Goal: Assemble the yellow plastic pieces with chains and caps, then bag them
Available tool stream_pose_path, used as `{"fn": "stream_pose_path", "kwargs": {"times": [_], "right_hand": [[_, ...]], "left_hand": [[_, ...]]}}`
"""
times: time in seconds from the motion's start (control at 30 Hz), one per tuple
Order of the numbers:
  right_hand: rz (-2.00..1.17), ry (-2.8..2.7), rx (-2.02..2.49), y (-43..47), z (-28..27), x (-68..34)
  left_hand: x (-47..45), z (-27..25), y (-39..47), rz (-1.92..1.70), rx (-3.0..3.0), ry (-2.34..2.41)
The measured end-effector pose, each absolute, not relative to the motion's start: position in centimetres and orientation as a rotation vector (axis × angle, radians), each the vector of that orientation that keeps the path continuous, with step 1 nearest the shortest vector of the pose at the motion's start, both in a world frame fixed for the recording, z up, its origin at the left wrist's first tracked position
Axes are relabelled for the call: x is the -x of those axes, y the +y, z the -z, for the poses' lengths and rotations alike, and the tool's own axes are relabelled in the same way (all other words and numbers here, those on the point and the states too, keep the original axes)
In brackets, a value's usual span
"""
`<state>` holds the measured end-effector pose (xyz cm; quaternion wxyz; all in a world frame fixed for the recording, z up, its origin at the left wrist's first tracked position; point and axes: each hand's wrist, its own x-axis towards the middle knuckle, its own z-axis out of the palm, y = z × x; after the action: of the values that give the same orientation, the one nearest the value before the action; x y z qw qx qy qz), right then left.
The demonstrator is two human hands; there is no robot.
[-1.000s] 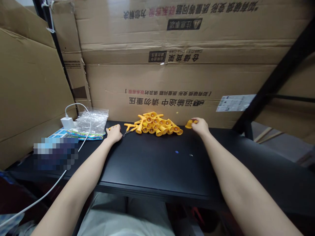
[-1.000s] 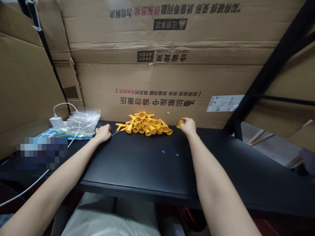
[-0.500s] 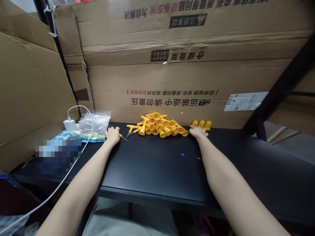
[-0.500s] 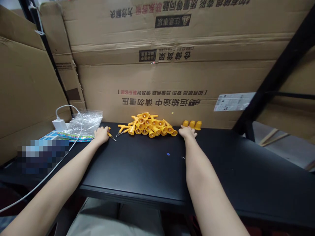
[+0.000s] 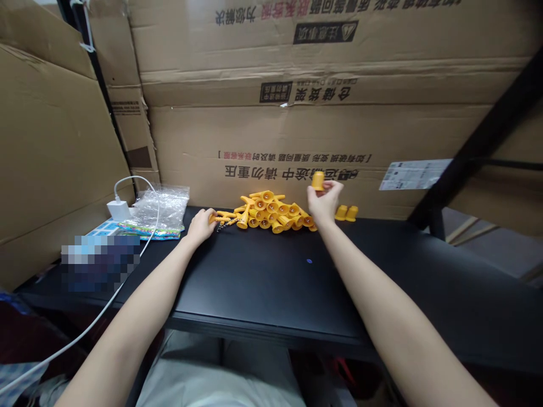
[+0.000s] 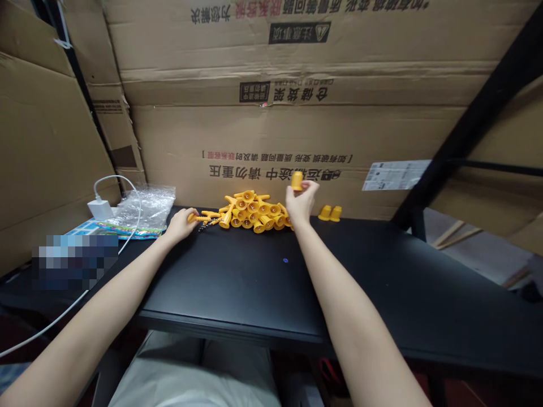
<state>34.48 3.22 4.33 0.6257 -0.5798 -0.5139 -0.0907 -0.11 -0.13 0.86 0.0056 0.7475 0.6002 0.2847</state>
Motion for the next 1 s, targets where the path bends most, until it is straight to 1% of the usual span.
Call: {"fn": "stream_pose_path", "kwargs": {"times": [0.1,0.23,0.3,0.37,0.47,0.6,0.73,0.87,1.0], "right_hand": [[-0.08,-1.372,1.229,1.3,-5.6,-30.0],[-0.404,-1.779,1.123,-1.5,-5.2,-26.6],[-0.411,-1.964,1.087,-2.6,-4.5,-26.3],[-0.318,-2.076,1.083,-3.3,-4.0,-26.3],[-0.213,-2.161,1.084,-3.8,-3.9,-26.6],[-0.197,-2.185,1.061,-3.8,-4.0,-26.3],[-0.252,-2.174,1.015,-3.8,-3.7,-25.6],[-0.341,-2.181,0.939,-4.0,-3.5,-25.1],[-0.527,-2.094,0.993,-3.8,-3.4,-25.5]], "left_hand": [[0.1,-1.1,-0.4,-0.889,-2.353,1.812],[-0.1,-1.5,-0.7,-0.889,-2.348,1.834],[-0.1,-1.6,-0.8,-0.879,-2.359,1.838],[-0.1,-1.6,-0.9,-0.874,-2.365,1.84],[0.0,-1.7,-0.9,-0.882,-2.36,1.85],[0.1,-1.6,-1.0,-0.889,-2.358,1.853],[-0.2,-1.6,-1.1,-0.891,-2.386,1.811],[-0.7,-2.0,-1.5,-0.894,-2.5,1.63],[-0.8,-2.6,-2.0,-0.949,-2.533,1.428]]}}
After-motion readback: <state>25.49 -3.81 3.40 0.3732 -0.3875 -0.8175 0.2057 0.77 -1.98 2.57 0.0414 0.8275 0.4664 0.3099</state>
